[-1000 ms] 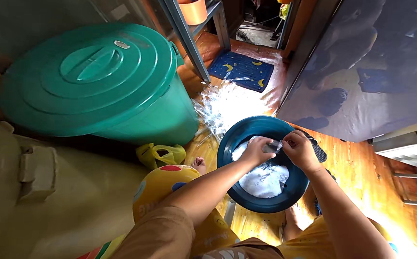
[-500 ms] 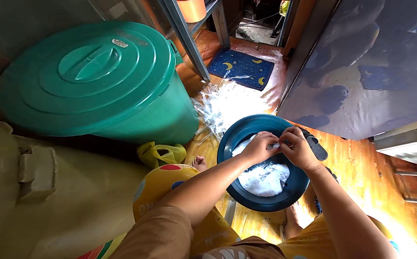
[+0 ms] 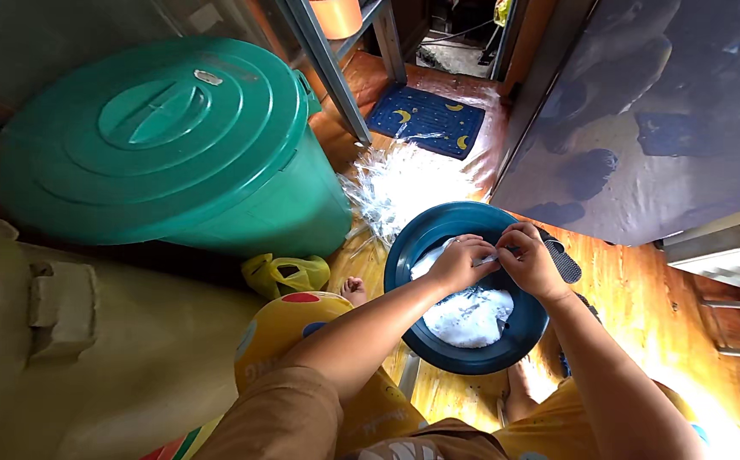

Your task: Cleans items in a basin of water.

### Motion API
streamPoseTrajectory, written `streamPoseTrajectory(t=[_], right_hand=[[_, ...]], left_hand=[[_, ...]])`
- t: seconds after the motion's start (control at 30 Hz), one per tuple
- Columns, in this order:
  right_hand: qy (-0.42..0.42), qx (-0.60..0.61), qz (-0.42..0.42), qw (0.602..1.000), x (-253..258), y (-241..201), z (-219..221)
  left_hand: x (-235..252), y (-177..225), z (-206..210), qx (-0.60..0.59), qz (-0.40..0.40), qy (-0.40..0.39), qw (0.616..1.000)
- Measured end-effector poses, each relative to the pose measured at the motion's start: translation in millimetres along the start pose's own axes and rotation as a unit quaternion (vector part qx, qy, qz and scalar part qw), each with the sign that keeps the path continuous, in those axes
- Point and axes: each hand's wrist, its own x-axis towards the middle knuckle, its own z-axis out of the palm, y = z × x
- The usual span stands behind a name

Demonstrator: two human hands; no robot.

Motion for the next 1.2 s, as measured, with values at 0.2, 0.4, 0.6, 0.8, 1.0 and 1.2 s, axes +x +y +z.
streamPoseTrajectory(t=[0.2, 0.4, 0.6, 0.8, 1.0, 1.2], right_hand=[[0.009, 0.010, 0.003, 1.000, 0, -10, -2], [0.047, 0.027, -0.011, 0.998, 2, -24, -22], [0.006, -0.003, -0.017, 1.000, -1, -14, -9], [0.036, 0.021, -0.005, 0.999, 2, -24, -20], [0.028, 0.018, 0.010, 0.999, 4, -23, -24], [0.002, 0.029, 0.011, 1.000, 2, -22, -14]], left_hand=[[1, 0, 2, 0.004, 0.014, 0.015, 1.000], [1, 4, -5, 0.005, -0.069, -0.056, 0.996], [4, 9, -1, -0.007, 0.074, 0.081, 0.994], [3, 7, -6, 0.015, -0.042, -0.048, 0.998], [1, 8, -8, -0.007, -0.049, -0.047, 0.998], [4, 7, -3, -0.018, 0.040, 0.029, 0.999]])
